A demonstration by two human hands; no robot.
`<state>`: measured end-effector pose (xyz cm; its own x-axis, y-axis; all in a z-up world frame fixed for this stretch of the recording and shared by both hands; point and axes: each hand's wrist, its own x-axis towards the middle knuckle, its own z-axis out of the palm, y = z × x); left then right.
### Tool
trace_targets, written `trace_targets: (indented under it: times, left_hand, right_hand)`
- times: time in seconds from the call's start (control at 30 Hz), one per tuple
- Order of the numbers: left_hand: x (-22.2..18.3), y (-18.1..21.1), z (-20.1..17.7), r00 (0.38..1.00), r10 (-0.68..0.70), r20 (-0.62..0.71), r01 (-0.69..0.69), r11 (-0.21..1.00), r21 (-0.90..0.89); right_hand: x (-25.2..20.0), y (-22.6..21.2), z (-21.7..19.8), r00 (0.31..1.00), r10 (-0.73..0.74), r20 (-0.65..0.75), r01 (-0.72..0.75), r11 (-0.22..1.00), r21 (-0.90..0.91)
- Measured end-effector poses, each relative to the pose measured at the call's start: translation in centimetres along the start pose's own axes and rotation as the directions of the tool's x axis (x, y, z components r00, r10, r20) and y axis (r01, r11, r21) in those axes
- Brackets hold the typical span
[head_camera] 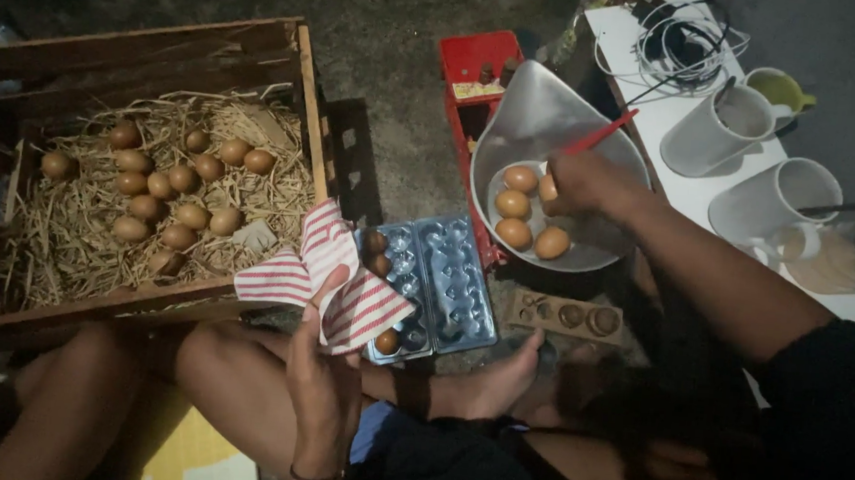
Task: Coating eggs with a liquid using a brush and organizing them into a tray.
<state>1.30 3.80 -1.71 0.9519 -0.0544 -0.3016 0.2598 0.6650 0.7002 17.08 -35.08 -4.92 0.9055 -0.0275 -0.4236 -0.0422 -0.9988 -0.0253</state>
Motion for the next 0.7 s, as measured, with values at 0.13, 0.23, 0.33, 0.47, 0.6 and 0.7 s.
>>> trace_targets:
  times: [0.13,0.23,0.33,0.47,0.6,0.7]
  left_hand:
    - [0.0,0.6,0.5,0.997,-0.046,-0.057,0.043,0.997,-0.057]
    - [0.1,0.6,0.2,0.997,-0.029,-0.065,0.025,0.998,-0.064]
    - [0.2,0.6,0.1,0.996,-0.031,-0.08,0.025,0.997,-0.069]
    - [0.1,0.9,0.4,0.996,-0.034,-0.085,0.03,0.998,-0.046]
    - [0.0,1.1,0.7,0.993,-0.051,-0.106,0.047,0.998,-0.04]
    - [0.1,0.9,0.6,0.996,-0.04,-0.078,0.036,0.998,-0.054]
  right_hand:
    - [-0.3,-0.9,0.8,0.995,-0.07,-0.075,0.074,0.996,0.056]
    - [-2.8,-3.5,-0.9,0.999,0.038,0.0,-0.038,0.998,0.056]
    - [-4.2,-4.9,-1.9,0.99,0.13,0.06,-0.135,0.987,0.091]
    - [-3.1,-4.5,-1.0,0.987,0.127,0.097,-0.128,0.992,0.001]
    - [-4.2,-6.3,-2.4,0.971,0.19,0.147,-0.192,0.981,-0.005]
    - [-4.0,-5.9,-2.2,0.968,0.198,0.156,-0.205,0.978,0.027]
